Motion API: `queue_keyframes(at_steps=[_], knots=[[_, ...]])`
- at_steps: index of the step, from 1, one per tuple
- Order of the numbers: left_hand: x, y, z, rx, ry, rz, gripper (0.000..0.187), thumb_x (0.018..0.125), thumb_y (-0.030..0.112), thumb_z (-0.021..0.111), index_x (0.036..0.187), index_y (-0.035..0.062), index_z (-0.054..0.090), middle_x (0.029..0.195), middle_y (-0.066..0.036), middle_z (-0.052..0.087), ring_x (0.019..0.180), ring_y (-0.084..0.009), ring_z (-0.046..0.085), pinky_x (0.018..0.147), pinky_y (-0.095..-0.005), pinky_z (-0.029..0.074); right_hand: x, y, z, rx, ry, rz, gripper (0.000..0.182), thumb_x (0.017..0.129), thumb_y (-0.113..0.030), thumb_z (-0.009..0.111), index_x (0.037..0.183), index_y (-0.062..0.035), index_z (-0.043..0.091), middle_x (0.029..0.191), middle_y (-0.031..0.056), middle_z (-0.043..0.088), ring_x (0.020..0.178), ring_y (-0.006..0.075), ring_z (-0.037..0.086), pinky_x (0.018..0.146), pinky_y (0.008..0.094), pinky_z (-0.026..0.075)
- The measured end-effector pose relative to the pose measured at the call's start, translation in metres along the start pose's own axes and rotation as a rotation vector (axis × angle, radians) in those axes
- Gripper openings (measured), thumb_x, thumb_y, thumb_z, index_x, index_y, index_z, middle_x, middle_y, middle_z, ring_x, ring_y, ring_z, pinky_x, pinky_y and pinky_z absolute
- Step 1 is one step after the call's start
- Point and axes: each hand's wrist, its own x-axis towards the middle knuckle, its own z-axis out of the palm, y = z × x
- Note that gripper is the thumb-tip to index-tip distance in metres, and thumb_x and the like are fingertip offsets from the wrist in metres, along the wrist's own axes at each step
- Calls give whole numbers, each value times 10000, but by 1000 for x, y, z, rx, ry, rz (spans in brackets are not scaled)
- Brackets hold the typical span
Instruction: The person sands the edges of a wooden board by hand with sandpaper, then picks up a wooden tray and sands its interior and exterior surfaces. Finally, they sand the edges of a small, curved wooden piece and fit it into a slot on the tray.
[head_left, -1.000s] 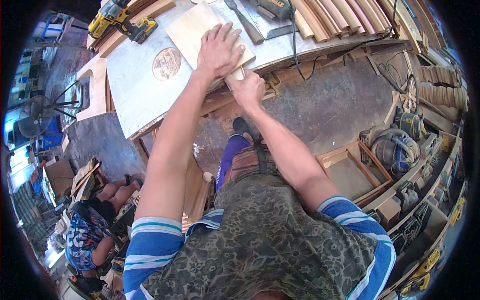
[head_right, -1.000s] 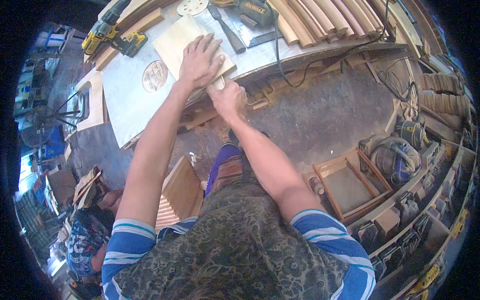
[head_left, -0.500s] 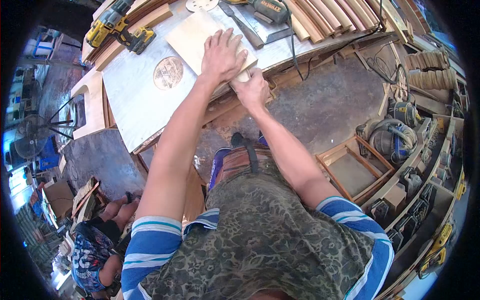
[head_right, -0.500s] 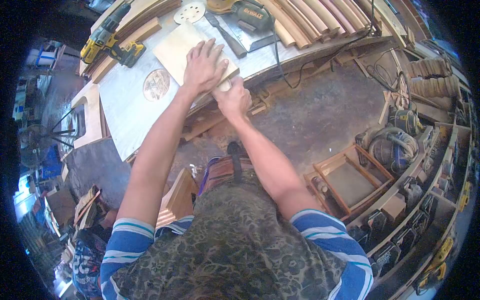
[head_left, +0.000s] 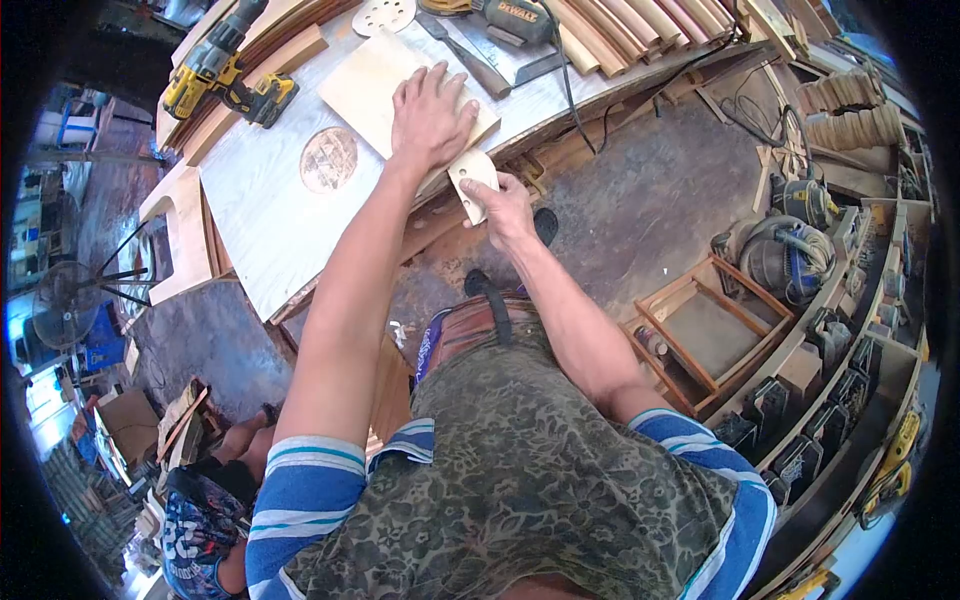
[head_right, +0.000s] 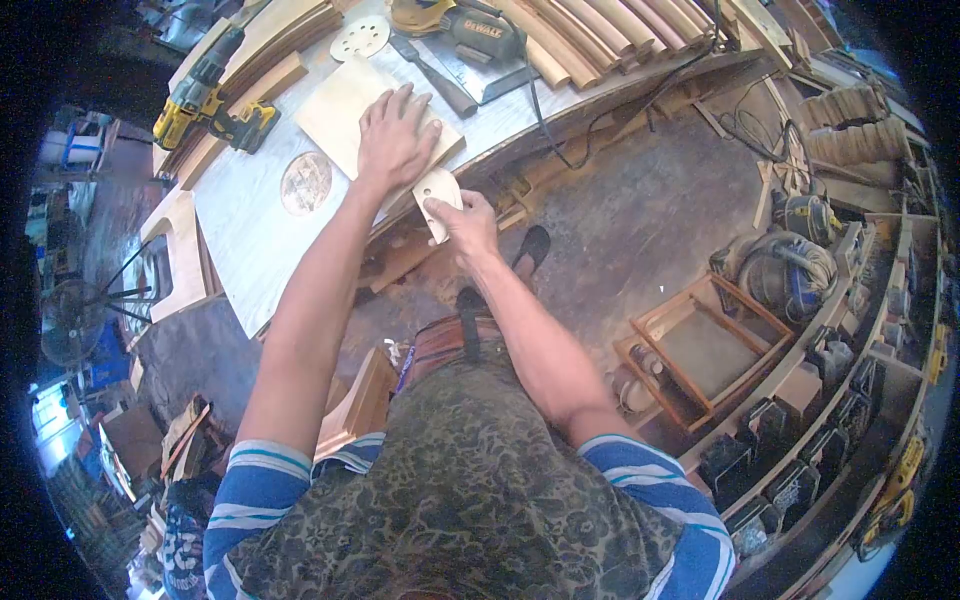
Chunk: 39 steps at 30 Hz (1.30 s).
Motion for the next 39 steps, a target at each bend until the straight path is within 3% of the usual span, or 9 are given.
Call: queue_keyframes(at_steps=[1, 4, 10, 12, 17, 20, 21, 30, 39], knots=[[0, -1, 0, -6, 7, 4, 572, 1033, 459, 530, 1518, 156, 541, 1623, -165, 421, 1502, -410, 352, 1249, -558, 235, 1, -1, 0, 59, -27, 34, 507, 838, -151, 876, 1192, 77, 594, 992, 154, 711, 714, 179, 704, 472, 293, 538], [0, -2, 1, -6, 24, 15, 567, 1032, 459, 531, 1510, 154, 546, 1616, -163, 426, 1501, -409, 353, 1248, -556, 237, 12, -14, 5, -194, -3, -71, 406, 867, -149, 846, 1145, 60, 635, 995, 138, 711, 690, 178, 684, 435, 309, 541], [0, 0, -4, -17, 8, 5, 562, 1029, 456, 537, 1501, 152, 554, 1612, -161, 429, 1499, -407, 357, 1246, -557, 245, -2, -22, 16, -74, -6, -25, 326, 894, -65, 762, 1137, 54, 581, 1028, 165, 705, 750, 209, 728, 584, 341, 686], [0, 0, -3, -14, 22, 7, 561, 1027, 456, 539, 1499, 153, 557, 1612, -162, 429, 1498, -407, 358, 1245, -557, 249, -1, -12, 7, -37, -98, -40, 383, 916, -30, 753, 1220, 49, 534, 1077, 162, 701, 788, 221, 730, 559, 350, 670], [1, -1, -2, 3, 27, 18, 559, 1024, 455, 542, 1497, 157, 562, 1611, -163, 429, 1495, -412, 361, 1242, -559, 255, 7, -14, 14, -151, 61, -220, 195, 862, -43, 765, 1006, 51, 670, 873, 111, 730, 734, 141, 709, 516, 284, 577], [1, 0, 0, 10, 23, 10, 560, 1022, 456, 542, 1496, 158, 565, 1610, -163, 432, 1495, -414, 360, 1241, -562, 257, 9, -11, 22, -359, 109, -144, 241, 836, -123, 787, 1012, 29, 721, 836, 92, 751, 713, 152, 711, 584, 337, 559], [1, 0, 0, 3, 22, 5, 562, 1023, 457, 540, 1498, 159, 562, 1612, -160, 430, 1495, -413, 360, 1242, -560, 254, 13, -5, 27, -368, 173, -236, 321, 791, -256, 816, 956, 14, 765, 799, 128, 766, 725, 211, 736, 692, 388, 560], [1, 0, 1, 3, 16, 7, 571, 1021, 466, 543, 1505, 162, 556, 1619, -156, 424, 1497, -411, 361, 1251, -545, 242, 24, -25, 31, -733, 155, -284, 449, 733, -378, 836, 930, 22, 793, 904, 259, 767, 903, 386, 766, 847, 443, 574], [-2, 2, 1, 11, 8, 8, 579, 1023, 463, 540, 1516, 159, 541, 1617, -162, 423, 1496, -416, 361, 1245, -558, 249, 35, -14, 26, -637, 126, -163, 527, 706, -409, 850, 943, 57, 788, 913, 245, 775, 886, 330, 769, 841, 425, 565]])
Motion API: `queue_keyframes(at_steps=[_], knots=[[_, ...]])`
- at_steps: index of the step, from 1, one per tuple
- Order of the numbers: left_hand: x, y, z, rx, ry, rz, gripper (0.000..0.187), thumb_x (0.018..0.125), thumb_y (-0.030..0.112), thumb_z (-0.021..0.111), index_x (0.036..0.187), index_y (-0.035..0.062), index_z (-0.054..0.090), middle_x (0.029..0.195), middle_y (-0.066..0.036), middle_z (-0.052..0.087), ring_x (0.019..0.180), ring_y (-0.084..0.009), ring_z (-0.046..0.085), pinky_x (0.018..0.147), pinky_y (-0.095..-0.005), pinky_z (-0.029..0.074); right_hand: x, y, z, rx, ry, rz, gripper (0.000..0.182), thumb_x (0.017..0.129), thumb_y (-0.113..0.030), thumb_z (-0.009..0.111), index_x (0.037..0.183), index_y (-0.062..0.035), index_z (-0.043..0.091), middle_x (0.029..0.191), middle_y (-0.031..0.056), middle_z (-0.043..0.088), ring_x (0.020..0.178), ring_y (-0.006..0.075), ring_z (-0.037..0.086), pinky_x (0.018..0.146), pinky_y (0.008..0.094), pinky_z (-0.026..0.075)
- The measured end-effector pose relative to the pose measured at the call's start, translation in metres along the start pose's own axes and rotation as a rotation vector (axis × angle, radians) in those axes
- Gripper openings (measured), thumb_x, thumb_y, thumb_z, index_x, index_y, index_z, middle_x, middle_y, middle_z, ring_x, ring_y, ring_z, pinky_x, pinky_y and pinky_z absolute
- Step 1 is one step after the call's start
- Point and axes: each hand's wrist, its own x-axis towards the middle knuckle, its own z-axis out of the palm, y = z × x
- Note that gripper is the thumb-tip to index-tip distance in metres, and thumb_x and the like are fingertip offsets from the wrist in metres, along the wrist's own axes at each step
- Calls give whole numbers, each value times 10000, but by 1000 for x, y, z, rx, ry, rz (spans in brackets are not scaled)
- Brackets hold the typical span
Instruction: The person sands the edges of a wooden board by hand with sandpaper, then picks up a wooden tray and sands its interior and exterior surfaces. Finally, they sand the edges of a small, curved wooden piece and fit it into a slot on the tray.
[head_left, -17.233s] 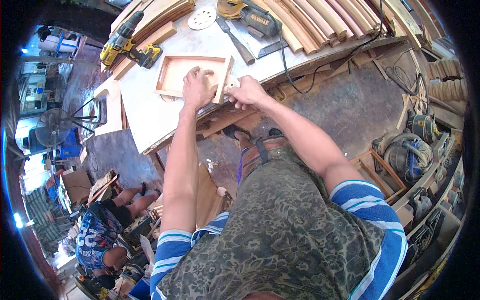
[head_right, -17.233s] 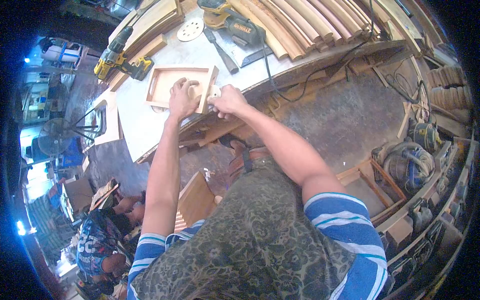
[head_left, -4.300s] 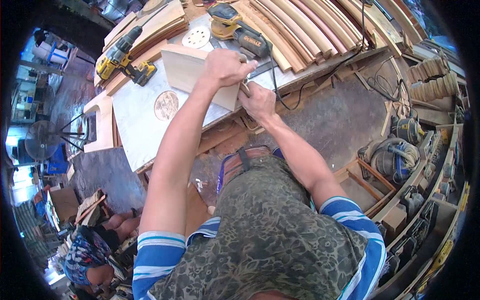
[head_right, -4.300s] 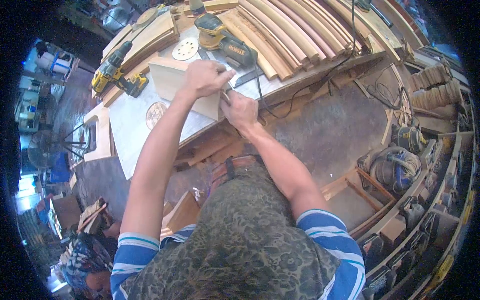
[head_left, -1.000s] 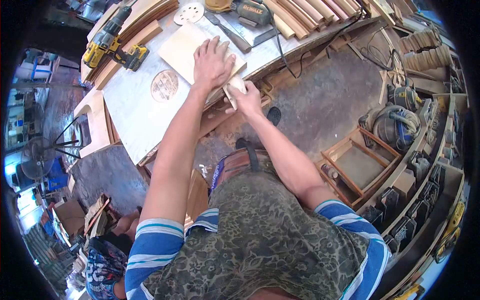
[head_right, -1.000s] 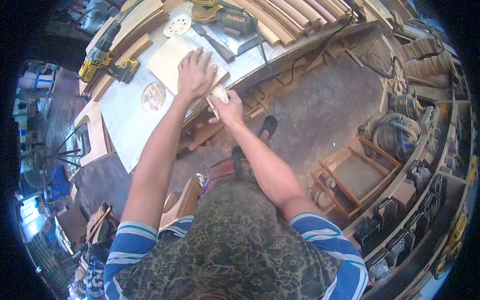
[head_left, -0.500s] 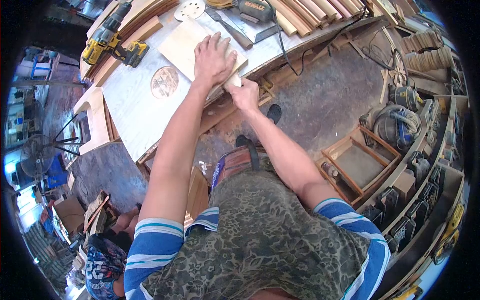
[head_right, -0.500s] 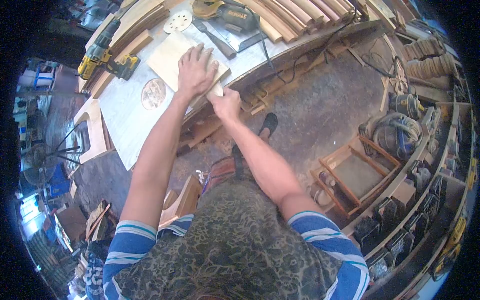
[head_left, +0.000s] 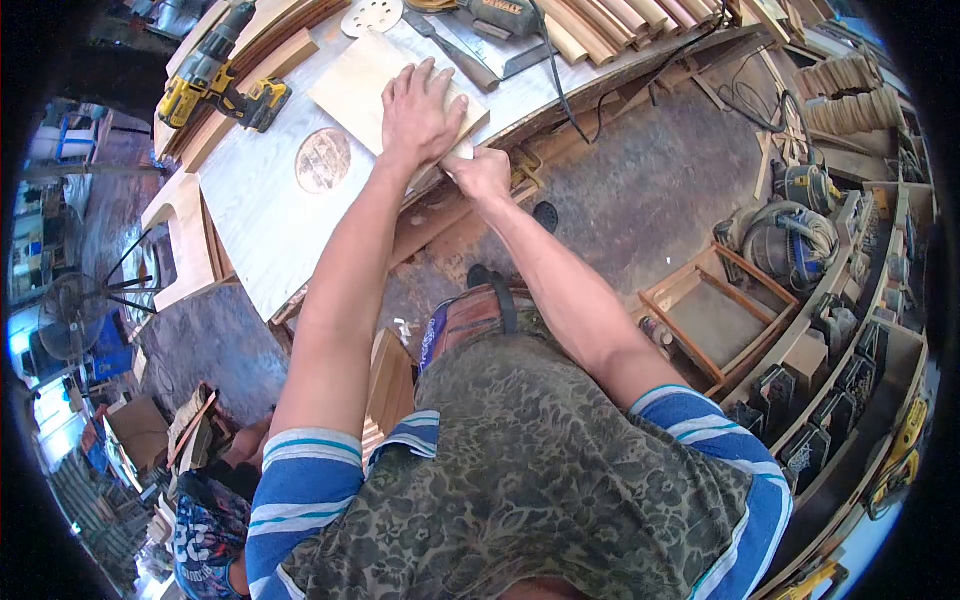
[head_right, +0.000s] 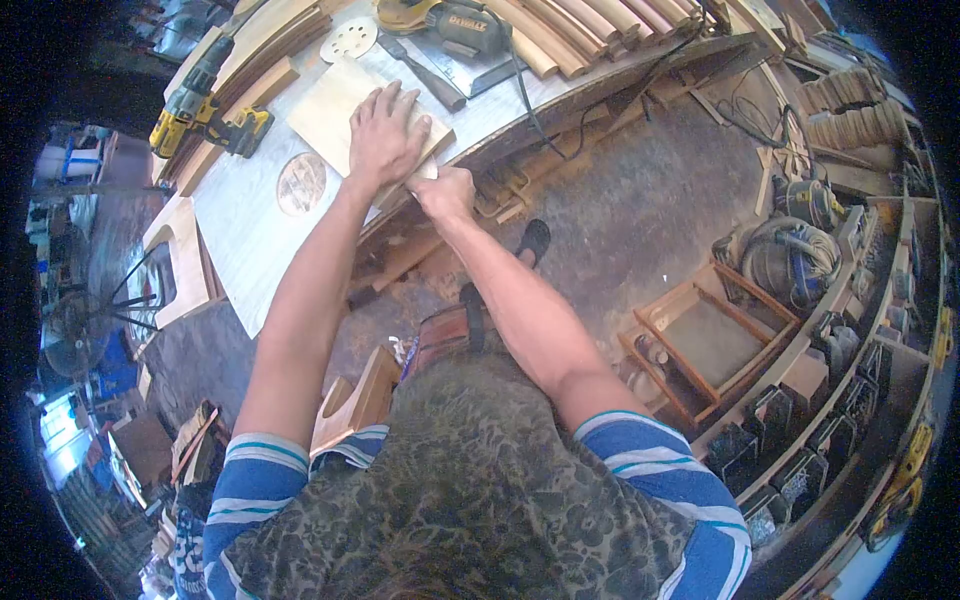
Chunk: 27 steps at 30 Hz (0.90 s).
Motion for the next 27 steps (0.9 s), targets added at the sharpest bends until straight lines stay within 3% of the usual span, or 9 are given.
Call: queue_keyframes(at_steps=[1, 3, 7, 9, 10, 16, 19, 22, 27], knots=[[3, -2, -2, -3, 4, 2, 584, 1023, 463, 540, 1520, 157, 536, 1616, -166, 423, 1495, -418, 362, 1242, -562, 251, 2, 2, 2, 1, -3, -6, 527, 706, -409, 850, 943, 57, 788, 913, 245, 775, 886, 330, 769, 841, 425, 565], [6, -3, -3, 16, 16, 5, 590, 1023, 469, 536, 1522, 154, 532, 1618, -170, 420, 1496, -419, 360, 1242, -564, 249, 2, 5, 2, 95, 8, 8, 295, 751, -210, 852, 866, 54, 786, 795, 53, 749, 735, 126, 661, 698, 333, 522], [4, -3, -1, 28, 11, 19, 603, 1024, 482, 527, 1525, 145, 526, 1626, -180, 408, 1502, -424, 352, 1242, -573, 242, 6, 6, 6, 92, 29, 48, 303, 751, -193, 856, 894, 64, 785, 830, 51, 751, 743, 120, 655, 702, 320, 517], [2, -1, -1, 16, -3, 10, 606, 1024, 481, 527, 1526, 141, 525, 1628, -182, 406, 1504, -426, 349, 1244, -574, 238, 10, 10, -2, 83, -55, -10, 432, 701, -334, 856, 896, 46, 795, 851, 177, 783, 806, 254, 745, 782, 398, 557], [3, -2, -3, 8, -10, 0, 608, 1024, 479, 528, 1526, 137, 523, 1629, -185, 404, 1506, -427, 346, 1246, -576, 234, 13, 10, -2, 83, -60, -15, 432, 701, -334, 856, 896, 46, 795, 851, 177, 783, 806, 254, 745, 782, 398, 557], [5, -2, -5, 11, -20, -2, 615, 1024, 482, 525, 1528, 129, 521, 1629, -190, 402, 1508, -429, 344, 1251, -580, 225, 12, -2, -5, 11, -40, -10, 365, 679, -270, 849, 835, 53, 778, 765, 133, 753, 740, 195, 715, 717, 366, 547], [5, -2, -4, 18, -30, -13, 612, 1023, 479, 530, 1526, 131, 524, 1629, -185, 403, 1507, -427, 344, 1249, -580, 226, 4, -14, -11, 43, -87, 9, 246, 741, -158, 852, 858, 48, 787, 807, 36, 732, 704, 119, 634, 670, 308, 508], [5, -3, -2, 36, 4, 6, 609, 1023, 479, 534, 1524, 134, 527, 1625, -182, 409, 1506, -424, 344, 1249, -573, 230, 12, -3, 2, 100, -74, 46, 417, 664, -304, 875, 882, 37, 779, 849, 179, 772, 789, 239, 743, 748, 396, 558], [6, -1, -9, 1, -74, -29, 643, 1028, 518, 495, 1544, 135, 508, 1651, -162, 374, 1543, -383, 291, 1276, -553, 176, -12, -17, -18, -104, -23, 0, 441, 727, -326, 865, 983, 21, 768, 961, 223, 782, 941, 341, 758, 851, 442, 562]])
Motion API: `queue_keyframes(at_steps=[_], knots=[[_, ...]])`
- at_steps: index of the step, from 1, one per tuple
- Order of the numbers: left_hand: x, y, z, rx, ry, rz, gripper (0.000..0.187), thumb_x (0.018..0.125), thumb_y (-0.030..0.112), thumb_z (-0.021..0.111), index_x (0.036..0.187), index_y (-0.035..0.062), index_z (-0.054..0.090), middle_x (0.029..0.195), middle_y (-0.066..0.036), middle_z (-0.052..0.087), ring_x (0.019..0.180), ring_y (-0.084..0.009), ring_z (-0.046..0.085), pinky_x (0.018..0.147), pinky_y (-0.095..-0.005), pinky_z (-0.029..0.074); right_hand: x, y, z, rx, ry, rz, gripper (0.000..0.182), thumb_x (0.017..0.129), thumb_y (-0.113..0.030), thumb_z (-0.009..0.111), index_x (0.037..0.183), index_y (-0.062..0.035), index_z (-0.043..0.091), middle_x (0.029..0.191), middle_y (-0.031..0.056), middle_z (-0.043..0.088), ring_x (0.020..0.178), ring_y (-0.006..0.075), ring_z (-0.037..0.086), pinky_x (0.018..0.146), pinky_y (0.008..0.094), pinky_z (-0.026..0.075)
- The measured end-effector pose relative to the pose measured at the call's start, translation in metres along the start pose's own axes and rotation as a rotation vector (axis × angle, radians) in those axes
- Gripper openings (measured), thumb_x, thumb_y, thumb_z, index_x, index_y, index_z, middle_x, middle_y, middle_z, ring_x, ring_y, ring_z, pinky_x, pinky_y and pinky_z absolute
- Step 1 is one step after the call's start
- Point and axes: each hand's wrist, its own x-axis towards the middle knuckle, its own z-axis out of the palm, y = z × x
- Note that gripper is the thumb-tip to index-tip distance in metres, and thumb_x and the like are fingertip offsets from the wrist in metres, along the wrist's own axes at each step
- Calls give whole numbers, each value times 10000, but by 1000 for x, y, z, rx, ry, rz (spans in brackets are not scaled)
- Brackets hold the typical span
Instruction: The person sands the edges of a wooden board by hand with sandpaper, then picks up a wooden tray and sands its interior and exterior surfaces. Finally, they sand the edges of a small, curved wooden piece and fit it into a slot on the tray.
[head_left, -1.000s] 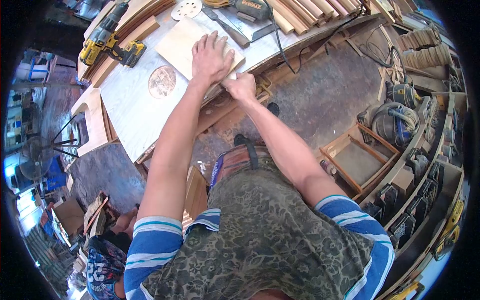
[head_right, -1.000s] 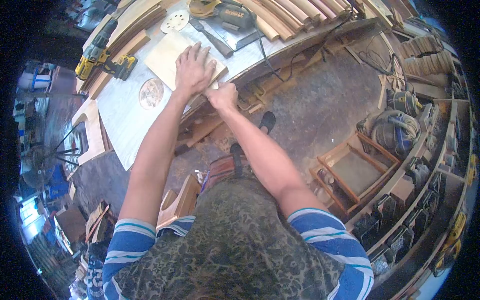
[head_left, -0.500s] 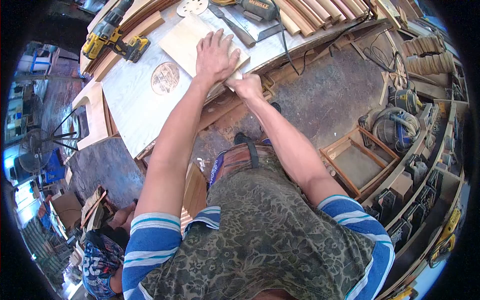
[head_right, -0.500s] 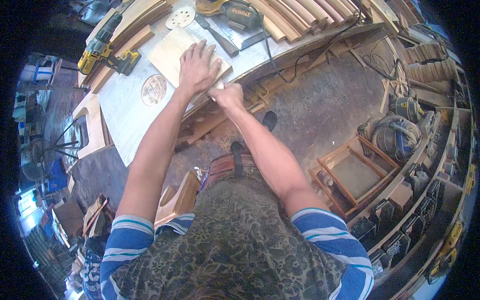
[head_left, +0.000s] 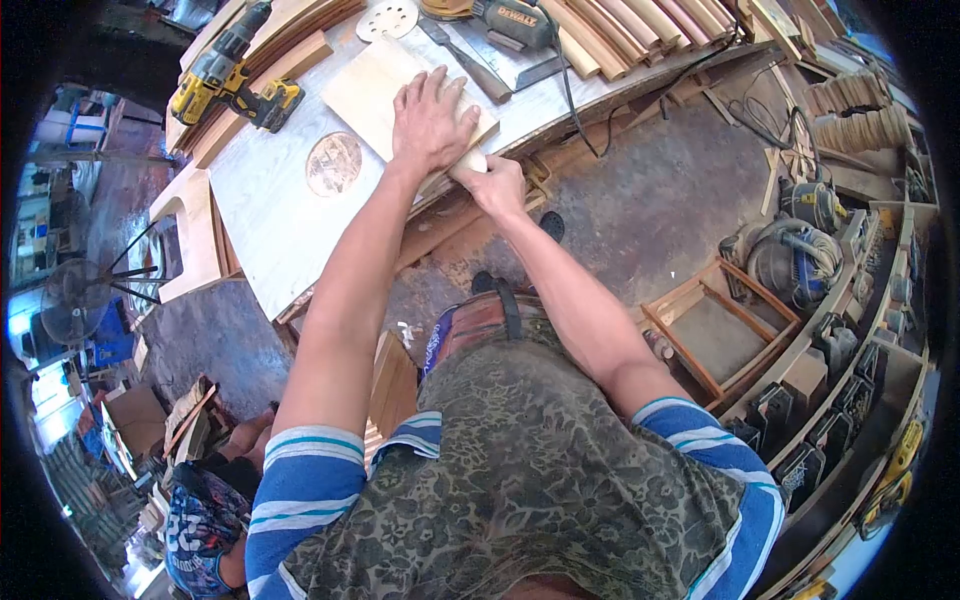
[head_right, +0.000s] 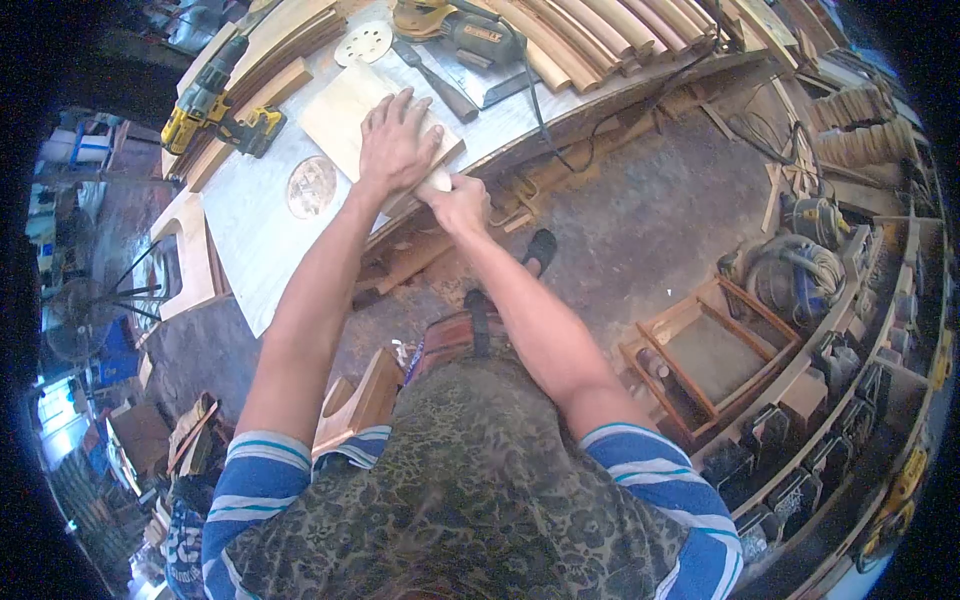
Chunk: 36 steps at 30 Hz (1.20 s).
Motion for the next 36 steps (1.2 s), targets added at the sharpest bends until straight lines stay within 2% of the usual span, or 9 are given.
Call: queue_keyframes(at_steps=[2, 4, 5, 7, 12, 14, 24, 30, 36], knots=[[-2, 0, 0, -4, -12, -11, 644, 1028, 521, 495, 1544, 136, 508, 1650, -160, 374, 1542, -381, 292, 1276, -551, 176, -7, 6, -3, 54, 19, -40, 458, 758, -317, 850, 1061, 12, 756, 975, 224, 781, 975, 371, 750, 881, 459, 557], [-2, -1, 2, 10, 58, 21, 600, 1021, 487, 538, 1522, 156, 534, 1625, -177, 406, 1506, -421, 344, 1250, -561, 236, -8, 21, -4, 129, 28, -148, 556, 814, -269, 809, 1294, -28, 667, 1126, 199, 766, 998, 392, 740, 926, 452, 555], [0, -1, 2, 9, 61, 24, 600, 1021, 487, 538, 1522, 156, 534, 1625, -177, 406, 1506, -421, 344, 1250, -561, 236, -9, 27, -6, 129, 31, -151, 556, 814, -269, 809, 1294, -28, 667, 1126, 199, 766, 998, 392, 740, 926, 452, 555], [-1, -1, 3, 28, 49, 14, 602, 1023, 488, 537, 1527, 159, 527, 1627, -166, 409, 1507, -419, 345, 1251, -556, 237, -17, 40, -8, -94, 140, -714, 599, 898, -189, 769, 1454, -93, 569, 951, 106, 713, 695, 177, 711, 628, 350, 573], [-1, -3, 6, 32, 62, 34, 597, 1023, 490, 533, 1528, 171, 525, 1625, -162, 412, 1503, -419, 352, 1248, -557, 242, -31, 35, -25, -504, 83, -838, 518, 916, -237, 747, 1417, -252, 616, 919, 101, 568, 699, 317, 667, 640, 470, 577], [0, -2, 7, 26, 74, 45, 596, 1023, 491, 532, 1528, 174, 527, 1624, -161, 414, 1501, -419, 355, 1246, -560, 245, -26, 26, -26, -664, -71, -800, 486, 940, -247, 693, 1417, -275, 606, 1002, 155, 598, 858, 368, 693, 701, 514, 577], [1, -2, 4, 32, 18, 4, 643, 1021, 532, 495, 1548, 165, 516, 1648, -150, 388, 1535, -380, 311, 1275, -533, 192, 5, 28, -24, -713, -35, -1064, 337, 888, -135, 630, 1203, -222, 712, 805, 110, 676, 721, 326, 733, 591, 466, 587], [0, -2, 10, 46, 63, 42, 611, 1023, 505, 525, 1534, 170, 524, 1633, -164, 405, 1507, -421, 349, 1241, -567, 250, 5, 11, -22, -1039, -170, -992, 323, 861, -179, 643, 1173, -163, 723, 790, 137, 754, 696, 330, 765, 591, 458, 599], [0, -4, 8, 49, 63, 43, 618, 1013, 509, 535, 1532, 173, 523, 1633, -163, 403, 1508, -419, 345, 1238, -563, 251, 13, 2, -16, -1104, -251, -965, 317, 897, -178, 615, 1192, -113, 712, 841, 160, 776, 733, 338, 774, 605, 480, 595]])
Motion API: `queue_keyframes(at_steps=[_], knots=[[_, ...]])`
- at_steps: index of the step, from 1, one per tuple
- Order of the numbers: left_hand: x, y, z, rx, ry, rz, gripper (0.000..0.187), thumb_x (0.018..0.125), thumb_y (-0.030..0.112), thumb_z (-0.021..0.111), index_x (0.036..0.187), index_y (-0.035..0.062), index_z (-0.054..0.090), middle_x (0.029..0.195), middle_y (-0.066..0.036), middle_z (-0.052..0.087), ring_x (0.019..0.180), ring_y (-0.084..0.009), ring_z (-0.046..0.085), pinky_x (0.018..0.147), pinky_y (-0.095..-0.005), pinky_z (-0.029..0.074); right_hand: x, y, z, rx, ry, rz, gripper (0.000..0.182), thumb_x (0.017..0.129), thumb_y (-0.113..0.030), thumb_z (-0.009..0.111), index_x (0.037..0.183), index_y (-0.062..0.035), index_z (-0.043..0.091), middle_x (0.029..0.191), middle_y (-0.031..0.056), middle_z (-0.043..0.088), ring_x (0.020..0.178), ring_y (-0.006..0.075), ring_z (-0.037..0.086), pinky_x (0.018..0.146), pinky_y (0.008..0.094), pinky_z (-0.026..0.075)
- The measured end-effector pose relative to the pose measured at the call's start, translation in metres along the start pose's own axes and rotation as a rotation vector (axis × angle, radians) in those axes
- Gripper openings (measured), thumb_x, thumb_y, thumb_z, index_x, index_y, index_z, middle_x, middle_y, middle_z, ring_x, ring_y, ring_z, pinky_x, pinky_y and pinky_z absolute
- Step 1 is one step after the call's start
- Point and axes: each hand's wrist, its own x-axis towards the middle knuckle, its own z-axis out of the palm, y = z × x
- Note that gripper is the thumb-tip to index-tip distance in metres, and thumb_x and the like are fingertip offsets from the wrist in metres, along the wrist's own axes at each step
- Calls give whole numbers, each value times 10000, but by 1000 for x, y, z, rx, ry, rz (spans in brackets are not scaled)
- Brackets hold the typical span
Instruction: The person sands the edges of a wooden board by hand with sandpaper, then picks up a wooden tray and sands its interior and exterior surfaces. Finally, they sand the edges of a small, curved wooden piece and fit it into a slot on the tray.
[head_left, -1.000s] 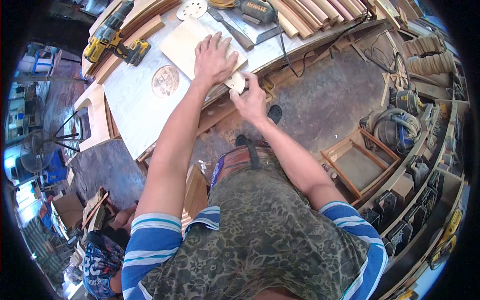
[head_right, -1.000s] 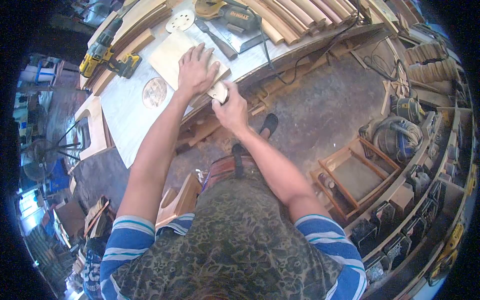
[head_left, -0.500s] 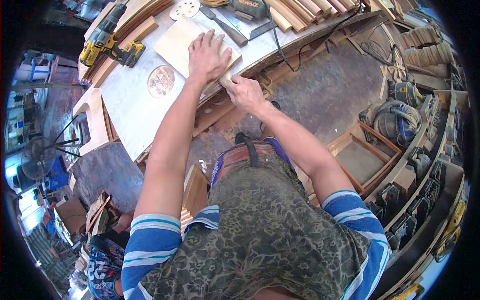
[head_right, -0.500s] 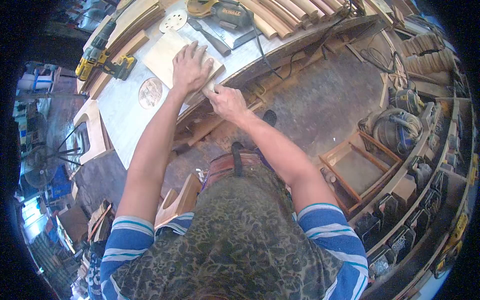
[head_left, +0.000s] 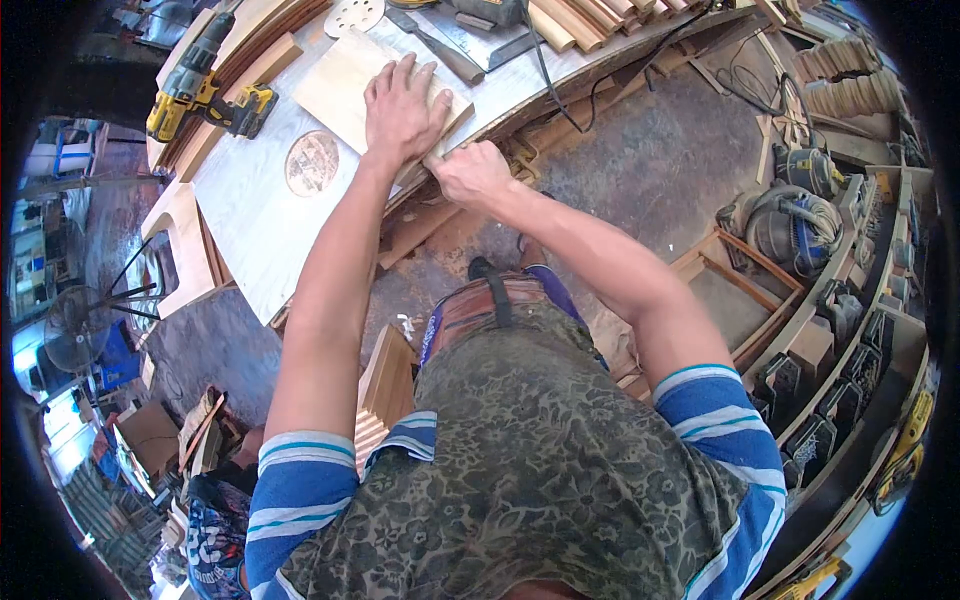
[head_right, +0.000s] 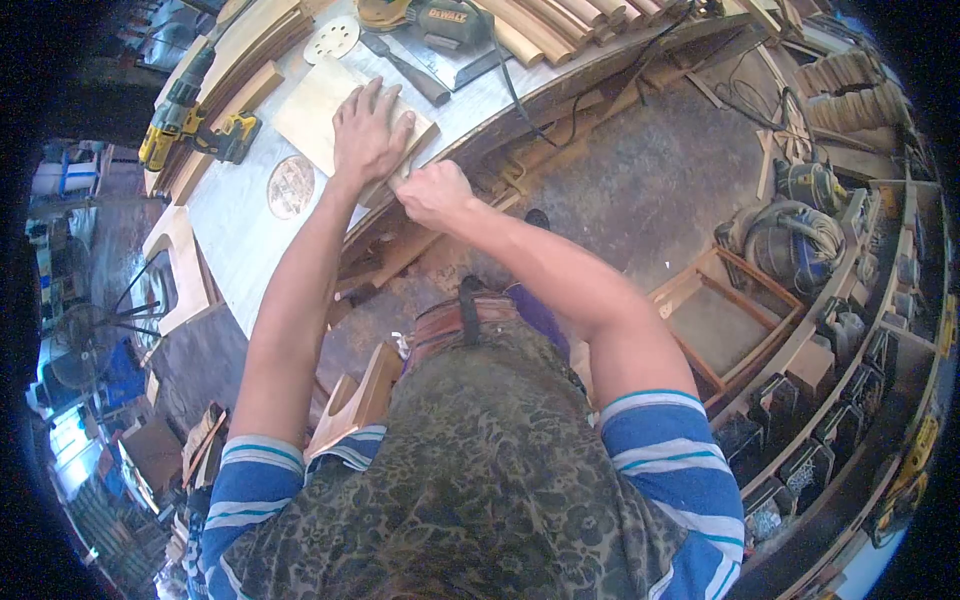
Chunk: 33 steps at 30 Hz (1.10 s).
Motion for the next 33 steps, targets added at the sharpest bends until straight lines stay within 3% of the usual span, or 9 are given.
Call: queue_keyframes(at_steps=[2, 6, 7, 17, 21, 22, 24, 33], knots=[[1, 1, -3, -18, -60, -34, 645, 1024, 540, 482, 1556, 176, 503, 1648, -149, 383, 1532, -385, 311, 1272, -544, 194, -1, 1, -5, 29, -13, -9, 313, 896, -178, 616, 1182, -96, 714, 843, 169, 776, 744, 342, 775, 612, 477, 595], [2, 1, -4, -19, -61, -33, 649, 1023, 543, 483, 1560, 179, 496, 1648, -149, 382, 1533, -387, 308, 1271, -544, 197, -15, -2, -23, 19, -123, 25, 291, 897, -172, 611, 1144, -67, 721, 847, 185, 773, 772, 349, 777, 641, 471, 600], [3, 2, -4, -10, -68, -35, 652, 1022, 546, 484, 1561, 179, 495, 1648, -150, 382, 1533, -388, 307, 1271, -545, 196, -9, -1, -19, 14, -144, -5, 360, 894, -167, 611, 1231, -72, 694, 848, 181, 775, 771, 343, 777, 638, 472, 599], [1, -1, 0, -17, -28, -16, 651, 1017, 549, 487, 1545, 170, 515, 1643, -158, 391, 1529, -395, 315, 1266, -548, 194, -16, 0, -15, -19, -93, -11, 402, 874, -176, 624, 1261, -88, 685, 829, 164, 771, 755, 343, 772, 640, 476, 602], [1, -2, -1, -30, -14, -7, 650, 1014, 549, 493, 1542, 171, 519, 1641, -159, 394, 1529, -391, 317, 1263, -545, 199, -23, 7, -12, 126, -1, 38, 433, 912, -190, 620, 1340, -239, 661, 834, 184, 751, 743, 375, 758, 624, 489, 590], [1, -2, -1, -24, -12, -15, 647, 1014, 548, 495, 1540, 172, 522, 1639, -159, 396, 1528, -389, 318, 1261, -543, 202, -27, 11, -8, 123, 0, 36, 433, 912, -190, 620, 1340, -239, 661, 834, 184, 751, 743, 375, 758, 624, 489, 590], [1, 1, 1, -22, -13, -19, 645, 1014, 548, 497, 1538, 173, 524, 1637, -159, 398, 1528, -388, 319, 1259, -542, 204, -35, 15, -4, 96, 239, -63, 430, 937, -231, 624, 1367, -243, 637, 911, 198, 740, 731, 387, 750, 623, 492, 591], [1, 2, -4, -13, -31, -25, 648, 1011, 545, 497, 1541, 171, 526, 1634, -162, 407, 1525, -385, 330, 1261, -542, 213, -26, 11, 6, 201, 207, 45, 355, 967, -248, 627, 1316, -290, 679, 970, 160, 687, 752, 356, 742, 615, 488, 591]])
